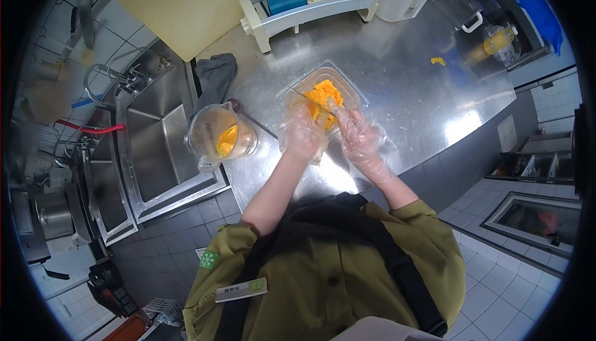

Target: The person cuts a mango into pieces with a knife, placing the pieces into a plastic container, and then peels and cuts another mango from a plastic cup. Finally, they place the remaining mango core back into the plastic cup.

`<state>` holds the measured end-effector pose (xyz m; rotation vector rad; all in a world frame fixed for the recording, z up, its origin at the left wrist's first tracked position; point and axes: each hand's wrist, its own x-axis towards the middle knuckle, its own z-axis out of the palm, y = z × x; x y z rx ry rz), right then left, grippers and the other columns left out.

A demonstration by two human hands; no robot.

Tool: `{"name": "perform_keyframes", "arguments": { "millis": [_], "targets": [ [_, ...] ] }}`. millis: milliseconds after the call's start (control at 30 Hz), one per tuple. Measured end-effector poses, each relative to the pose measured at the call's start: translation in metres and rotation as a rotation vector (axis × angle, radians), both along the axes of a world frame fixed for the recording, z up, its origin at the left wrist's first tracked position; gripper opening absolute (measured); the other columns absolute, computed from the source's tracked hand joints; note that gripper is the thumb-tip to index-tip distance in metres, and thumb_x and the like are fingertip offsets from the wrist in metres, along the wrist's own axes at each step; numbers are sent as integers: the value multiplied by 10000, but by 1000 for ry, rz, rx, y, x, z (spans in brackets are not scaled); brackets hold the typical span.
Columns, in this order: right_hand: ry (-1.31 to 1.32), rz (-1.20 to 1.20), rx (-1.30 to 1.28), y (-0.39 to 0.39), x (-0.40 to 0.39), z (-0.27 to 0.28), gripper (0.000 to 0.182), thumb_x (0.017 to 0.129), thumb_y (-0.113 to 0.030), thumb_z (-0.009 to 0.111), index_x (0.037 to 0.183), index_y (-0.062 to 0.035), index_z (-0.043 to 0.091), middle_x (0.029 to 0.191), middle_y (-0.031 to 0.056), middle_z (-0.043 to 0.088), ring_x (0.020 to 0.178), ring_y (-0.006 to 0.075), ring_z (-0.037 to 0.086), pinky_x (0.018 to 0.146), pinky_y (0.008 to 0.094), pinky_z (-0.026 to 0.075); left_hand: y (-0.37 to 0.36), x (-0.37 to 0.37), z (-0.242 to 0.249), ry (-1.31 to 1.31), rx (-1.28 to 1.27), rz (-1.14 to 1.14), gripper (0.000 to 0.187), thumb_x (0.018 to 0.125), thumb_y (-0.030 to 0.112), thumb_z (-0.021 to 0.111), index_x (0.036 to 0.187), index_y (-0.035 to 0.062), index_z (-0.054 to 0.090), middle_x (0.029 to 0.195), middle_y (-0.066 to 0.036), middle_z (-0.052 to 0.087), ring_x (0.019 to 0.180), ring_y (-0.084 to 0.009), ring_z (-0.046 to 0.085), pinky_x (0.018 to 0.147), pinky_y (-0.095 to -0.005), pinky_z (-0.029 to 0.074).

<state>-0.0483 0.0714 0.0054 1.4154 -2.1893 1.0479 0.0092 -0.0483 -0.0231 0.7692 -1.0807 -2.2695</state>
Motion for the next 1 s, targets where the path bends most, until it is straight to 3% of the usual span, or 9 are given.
{"name": "perform_keyframes", "arguments": {
  "millis": [67, 133, 200, 267, 433, 533, 600, 733, 1000],
  "targets": [
    [66, -19, 7, 2, 0, 5, 526, 685, 39, 555, 1192, -99, 526, 870, 116, 590, 569, 196, 588, 452, 284, 473, 0, -2, 3, 28, 149, 73, 233, 884, 147, 458, 1091, 42, 481, 1035, -82, 510, 972, -190, 495, 857, -295, 431],
    [141, -9, 23, 3, 0, 12, 543, 662, 39, 566, 1187, -94, 530, 845, 109, 592, 542, 194, 576, 440, 286, 466, -3, -2, 28, 110, 620, 211, 240, 886, 148, 446, 1102, 48, 477, 1031, -77, 509, 972, -191, 493, 868, -289, 424],
    [229, 29, 45, 4, -2, 16, 553, 646, 33, 577, 1182, -94, 533, 820, 99, 594, 520, 196, 563, 423, 288, 453, -14, 5, -14, -157, -162, -12, 250, 885, 152, 450, 1113, 54, 472, 1047, -75, 502, 983, -192, 489, 885, -294, 416],
    [228, 38, 100, 4, -2, 21, 540, 646, 14, 578, 1172, -99, 540, 814, 92, 597, 514, 197, 558, 408, 295, 442, -16, 7, -24, -231, -414, -129, 261, 880, 143, 452, 1125, 53, 467, 1058, -72, 498, 991, -191, 487, 897, -298, 411],
    [249, -4, 89, 0, -13, 10, 485, 689, -26, 548, 1170, -87, 534, 806, 80, 597, 489, 201, 536, 396, 306, 432, -8, 16, 23, 60, 310, -83, 290, 863, 94, 450, 1149, 44, 456, 1064, -71, 502, 1017, -185, 480, 905, -302, 406],
    [212, -61, 227, -3, -20, -3, 513, 701, -13, 528, 1207, -97, 502, 857, 87, 590, 516, 197, 548, 419, 296, 447, -15, 21, 26, -47, 391, -108, 308, 855, 80, 453, 1161, 46, 451, 1080, -74, 505, 1023, -184, 484, 900, -307, 412],
    [152, -177, 471, -3, -23, -6, 600, 676, 38, 535, 1250, -122, 466, 960, 102, 579, 578, 175, 576, 453, 259, 467, -11, 22, 41, -22, 334, -125, 309, 848, 74, 467, 1156, 51, 455, 1086, -74, 503, 1011, -186, 494, 894, -311, 420],
    [179, -23, 356, 3, -12, 12, 594, 674, 15, 538, 1247, -126, 467, 952, 111, 579, 593, 194, 589, 463, 274, 474, -10, 22, 44, -11, 209, -110, 324, 863, 82, 444, 1179, 11, 431, 1110, -115, 505, 1017, -205, 509, 875, -355, 432],
    [267, 6, 309, -9, -11, 16, 551, 660, 8, 547, 1197, -110, 521, 787, 95, 602, 597, 199, 592, 455, 294, 469, -9, 12, 28, -89, 78, -138, 281, 823, 28, 467, 1102, 10, 489, 1017, -90, 551, 892, -187, 557, 815, -306, 463]
  ]
}}
